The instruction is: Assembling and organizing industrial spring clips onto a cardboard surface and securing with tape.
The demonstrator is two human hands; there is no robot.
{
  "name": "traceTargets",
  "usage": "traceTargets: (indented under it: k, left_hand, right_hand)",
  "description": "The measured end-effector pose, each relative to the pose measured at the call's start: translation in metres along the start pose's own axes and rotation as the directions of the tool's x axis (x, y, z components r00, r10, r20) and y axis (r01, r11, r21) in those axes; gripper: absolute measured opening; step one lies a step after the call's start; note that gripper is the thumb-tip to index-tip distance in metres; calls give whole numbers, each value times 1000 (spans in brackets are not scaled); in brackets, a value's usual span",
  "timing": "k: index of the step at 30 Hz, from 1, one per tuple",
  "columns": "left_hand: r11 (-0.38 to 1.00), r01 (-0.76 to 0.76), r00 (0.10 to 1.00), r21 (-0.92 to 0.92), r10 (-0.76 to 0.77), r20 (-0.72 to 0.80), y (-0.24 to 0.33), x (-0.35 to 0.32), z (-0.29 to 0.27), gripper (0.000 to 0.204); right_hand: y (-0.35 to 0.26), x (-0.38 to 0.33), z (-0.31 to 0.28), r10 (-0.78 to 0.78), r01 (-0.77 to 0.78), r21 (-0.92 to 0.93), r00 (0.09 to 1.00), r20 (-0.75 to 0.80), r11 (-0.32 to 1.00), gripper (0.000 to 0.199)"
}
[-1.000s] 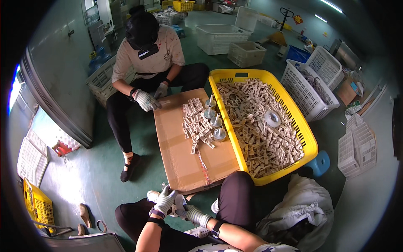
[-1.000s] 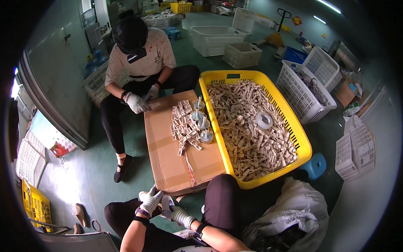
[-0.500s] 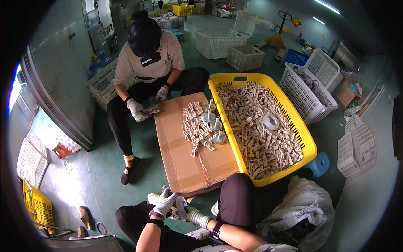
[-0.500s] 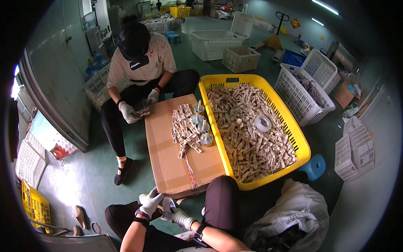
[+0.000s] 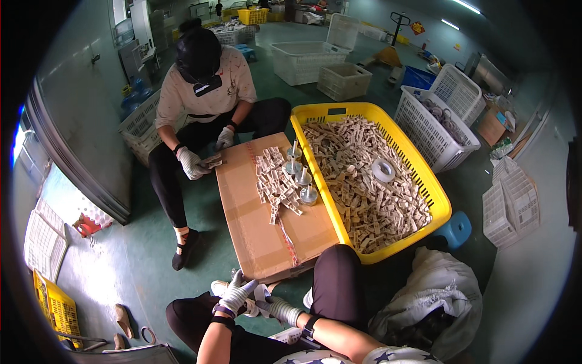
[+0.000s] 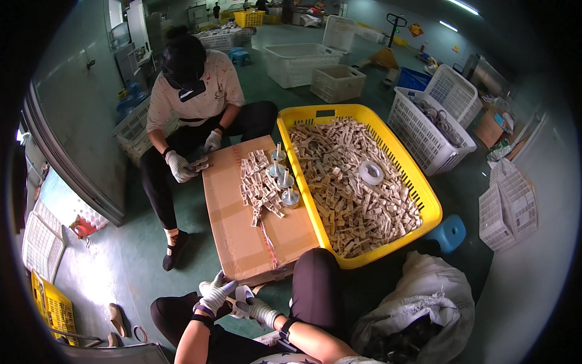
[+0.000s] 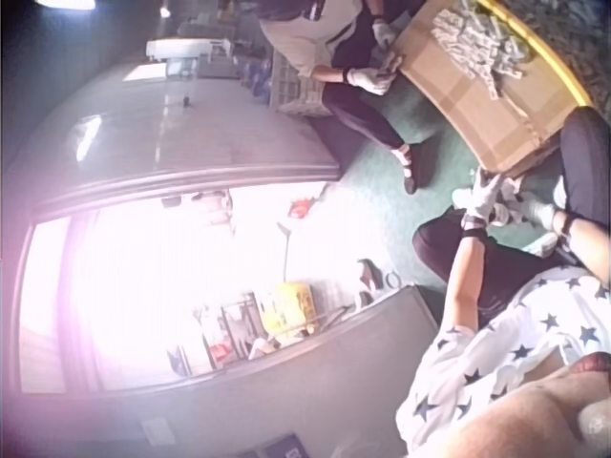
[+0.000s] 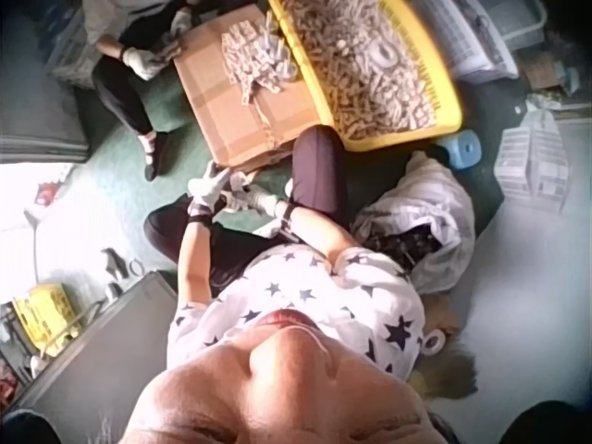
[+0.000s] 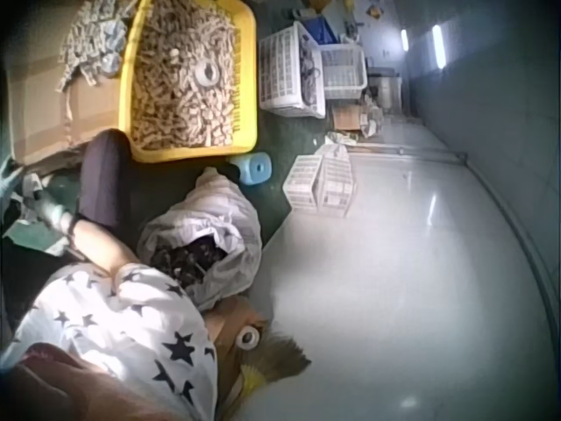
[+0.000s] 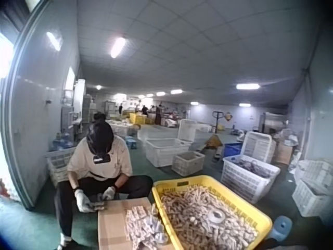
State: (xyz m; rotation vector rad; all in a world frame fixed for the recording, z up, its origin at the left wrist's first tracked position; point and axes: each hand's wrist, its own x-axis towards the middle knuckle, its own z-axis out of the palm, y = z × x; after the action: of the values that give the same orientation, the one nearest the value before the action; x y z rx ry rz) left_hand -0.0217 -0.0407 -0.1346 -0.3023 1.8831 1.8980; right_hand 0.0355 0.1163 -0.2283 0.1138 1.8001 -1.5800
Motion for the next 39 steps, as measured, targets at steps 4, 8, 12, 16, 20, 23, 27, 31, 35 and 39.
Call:
traceTargets:
  k: [4, 8, 12, 16, 20, 23, 27, 31, 35, 39]
  left_hand:
    - [1000, 26, 1000, 8, -26, -8, -17, 6, -12, 69]
    - [999, 32, 997, 26, -30, -68, -12, 4, -6, 64]
    - [995, 24, 996, 96, -15, -93, -10, 4, -3, 61]
    - [999, -35, 997, 1, 35, -66, -37, 18, -13, 59]
    - [996, -40, 998, -78, 37, -48, -47, 25, -16, 58]
    - [997, -67, 997, -47, 65, -44, -54, 28, -20, 58]
    - [996, -58, 998, -66, 56, -31, -46, 25, -15, 58]
    - [998, -23, 999, -54, 20, -51, -46, 26, -15, 59]
    - [998, -58, 996, 0, 58, -64, -58, 31, -20, 60]
    - [997, -76, 995, -9, 75, -61, -63, 32, -22, 59]
  right_hand:
    - [-13, -8, 3, -2, 2, 19, 1000, 9, 1000, 56]
    - [-35, -24, -5, 81, -80, -22, 997, 13, 997, 59]
    - [-32, -18, -10, 113, -103, -125, 991, 74, 987, 76]
    - [-19, -9, -6, 103, -92, -111, 990, 99, 990, 76]
    - [-22, -11, -6, 80, -71, -95, 993, 92, 993, 77]
    - [-28, -15, -7, 112, -103, -92, 988, 104, 990, 76]
    - [-34, -19, -9, 118, -108, -92, 988, 103, 990, 77]
    - [-32, -20, -6, 69, -67, -48, 996, 55, 997, 71]
    - [-30, -20, -2, 43, -44, 49, 999, 21, 998, 61]
    - [-30, -19, -1, 92, -92, -7, 996, 4, 996, 59]
